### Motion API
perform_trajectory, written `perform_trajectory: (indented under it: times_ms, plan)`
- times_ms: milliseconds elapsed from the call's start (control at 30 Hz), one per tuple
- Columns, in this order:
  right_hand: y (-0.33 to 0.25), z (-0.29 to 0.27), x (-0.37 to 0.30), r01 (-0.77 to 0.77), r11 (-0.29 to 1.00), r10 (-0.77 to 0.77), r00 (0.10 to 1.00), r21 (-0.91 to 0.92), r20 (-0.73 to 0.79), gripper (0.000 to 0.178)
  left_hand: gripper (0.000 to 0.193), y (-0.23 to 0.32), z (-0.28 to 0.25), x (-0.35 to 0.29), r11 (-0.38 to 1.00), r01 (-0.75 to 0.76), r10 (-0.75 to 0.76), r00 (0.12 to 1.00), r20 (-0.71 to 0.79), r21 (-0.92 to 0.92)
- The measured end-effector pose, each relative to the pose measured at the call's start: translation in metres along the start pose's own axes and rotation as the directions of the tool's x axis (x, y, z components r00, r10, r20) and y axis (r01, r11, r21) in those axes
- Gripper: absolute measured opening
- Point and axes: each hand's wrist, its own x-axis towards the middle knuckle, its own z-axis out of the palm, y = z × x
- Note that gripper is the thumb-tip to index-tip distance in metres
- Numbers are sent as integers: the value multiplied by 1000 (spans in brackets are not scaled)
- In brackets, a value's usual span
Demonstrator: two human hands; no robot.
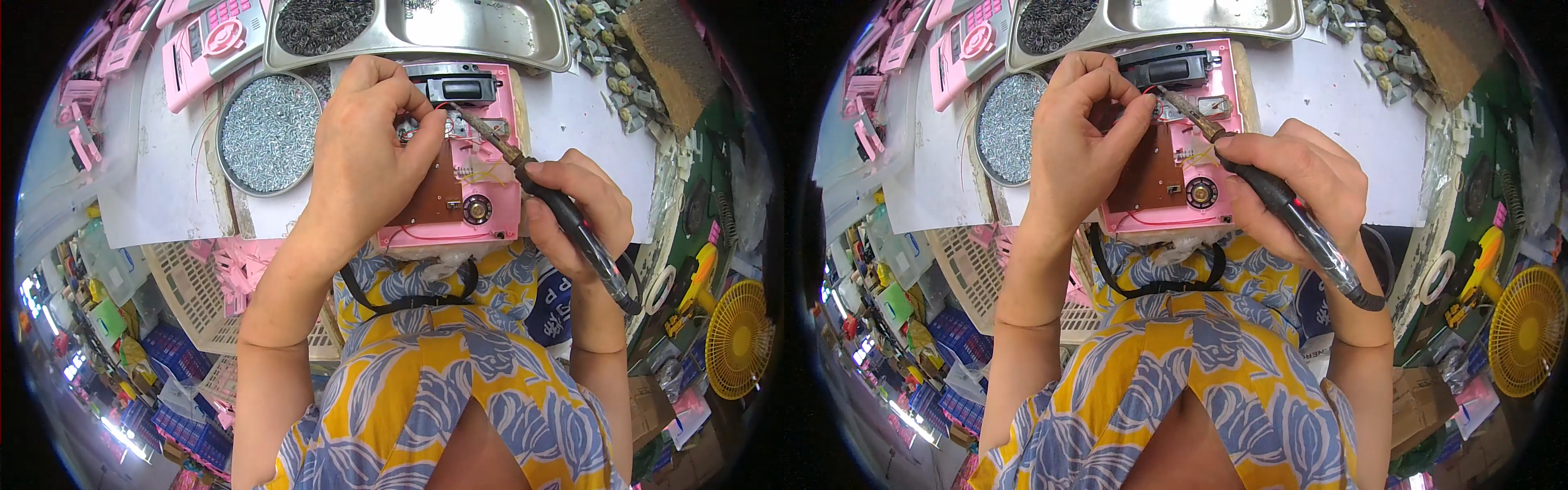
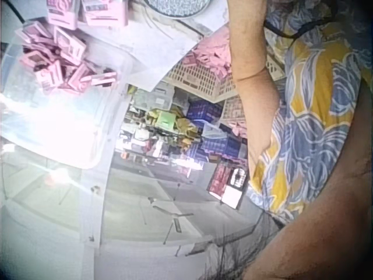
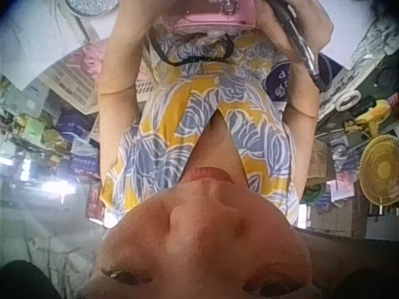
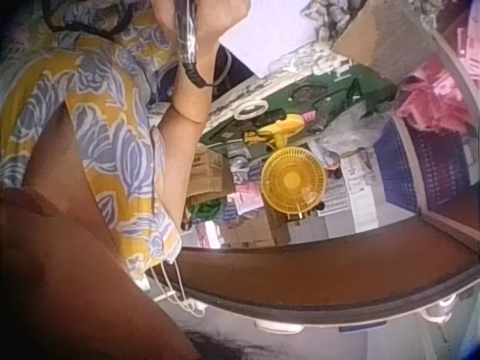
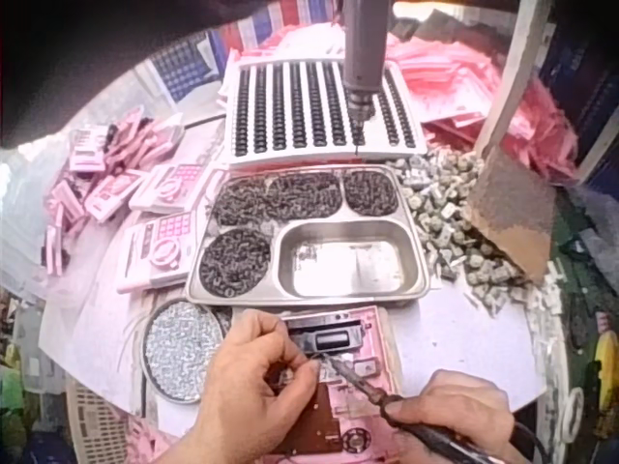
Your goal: Assembling the internal components and soldering wires for a toy calculator.
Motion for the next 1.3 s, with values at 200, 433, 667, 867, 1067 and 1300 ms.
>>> perform_trajectory:
  times_ms: [200, 433, 667, 867, 1067, 1300]
  plan:
    - [-1, 2, 1, 20, 999, -20, 1000, -33, -10, 35, 13, 1, 0, 0, 1000, 9, -9, 1000, -3, -7]
    - [3, -1, 4, 209, 958, -196, 977, -197, 84, 44, 13, 0, 1, -1, 999, 29, -29, 1000, -10, -22]
    - [-1, -2, 5, 171, 971, -165, 985, -164, 46, 46, 14, 1, 1, -1, 998, 60, -61, 998, -8, -22]
    - [1, -10, 2, 154, 981, -150, 988, -115, 43, 42, 16, 2, 0, -1, 999, 50, -50, 999, -12, -10]
    - [1, -14, 1, 114, 988, -108, 992, -106, 58, 41, 16, 2, -2, 0, 998, 60, -60, 998, 5, -34]
    - [1, -16, 1, 112, 989, -109, 994, -96, 32, 37, 15, 2, -2, 0, 996, 81, -81, 997, 16, -23]
